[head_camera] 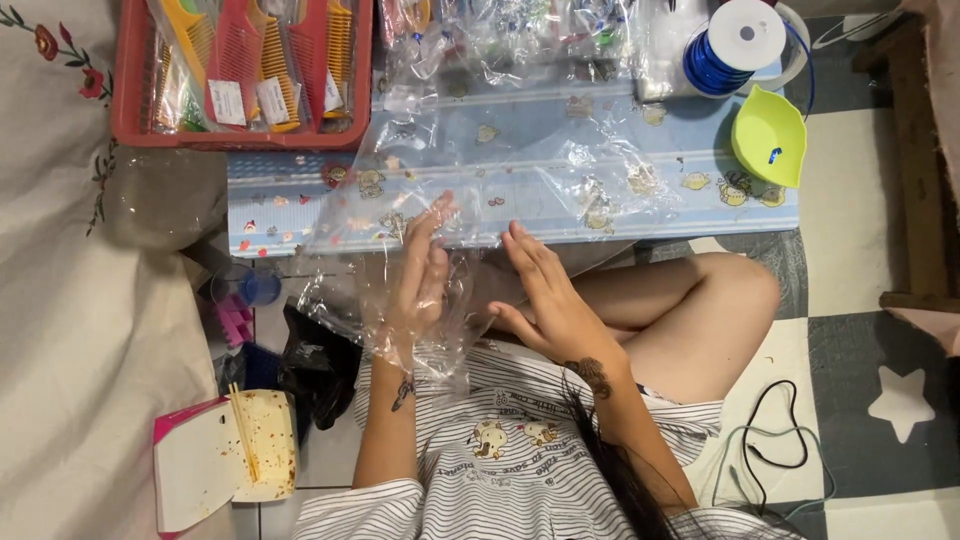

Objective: Packaging individual hair accessories like combs and clips into clear plastic sleeves.

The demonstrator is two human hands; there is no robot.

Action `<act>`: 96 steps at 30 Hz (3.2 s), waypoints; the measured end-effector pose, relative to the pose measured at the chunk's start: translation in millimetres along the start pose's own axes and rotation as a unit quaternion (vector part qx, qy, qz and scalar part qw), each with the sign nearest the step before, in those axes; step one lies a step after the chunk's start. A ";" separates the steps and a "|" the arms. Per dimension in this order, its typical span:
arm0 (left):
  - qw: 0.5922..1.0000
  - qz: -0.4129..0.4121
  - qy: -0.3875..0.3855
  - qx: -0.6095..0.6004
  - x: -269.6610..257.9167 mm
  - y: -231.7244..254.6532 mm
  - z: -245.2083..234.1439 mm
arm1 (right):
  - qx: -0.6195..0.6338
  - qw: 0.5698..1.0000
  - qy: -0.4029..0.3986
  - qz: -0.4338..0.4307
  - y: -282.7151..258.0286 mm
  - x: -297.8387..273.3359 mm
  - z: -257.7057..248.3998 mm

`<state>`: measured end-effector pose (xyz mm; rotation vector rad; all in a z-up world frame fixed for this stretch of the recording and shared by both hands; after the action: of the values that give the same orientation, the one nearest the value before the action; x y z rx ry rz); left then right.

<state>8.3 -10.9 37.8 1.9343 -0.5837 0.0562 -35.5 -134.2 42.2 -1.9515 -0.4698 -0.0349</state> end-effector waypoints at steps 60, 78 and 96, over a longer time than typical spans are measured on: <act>0.796 -0.033 -0.160 -0.583 -43.7 34.0 41.5 | 0.271 0.872 0.406 0.029 51.7 -75.4 -129.3; 0.778 -0.205 0.037 -0.593 -134.9 -51.8 -4.7 | 0.213 0.948 0.237 -0.022 65.4 -22.5 -141.4; 0.965 -0.093 -0.084 -0.231 -41.2 -48.1 23.6 | 0.233 0.956 0.172 -0.051 78.1 -21.9 -126.4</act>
<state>-12.9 -1.0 -25.6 1.5344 -0.4729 -0.3393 -5.4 -280.0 22.1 -1.4174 -0.3101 -0.2995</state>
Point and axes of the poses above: each hand's wrist, its own x-axis towards the middle knuckle, its own z-axis out of the palm, y = z × x, the point moved 7 cm from there along x, towards the middle knuckle, and after that the axes turned 13 degrees about x, right-handed, at the moved point
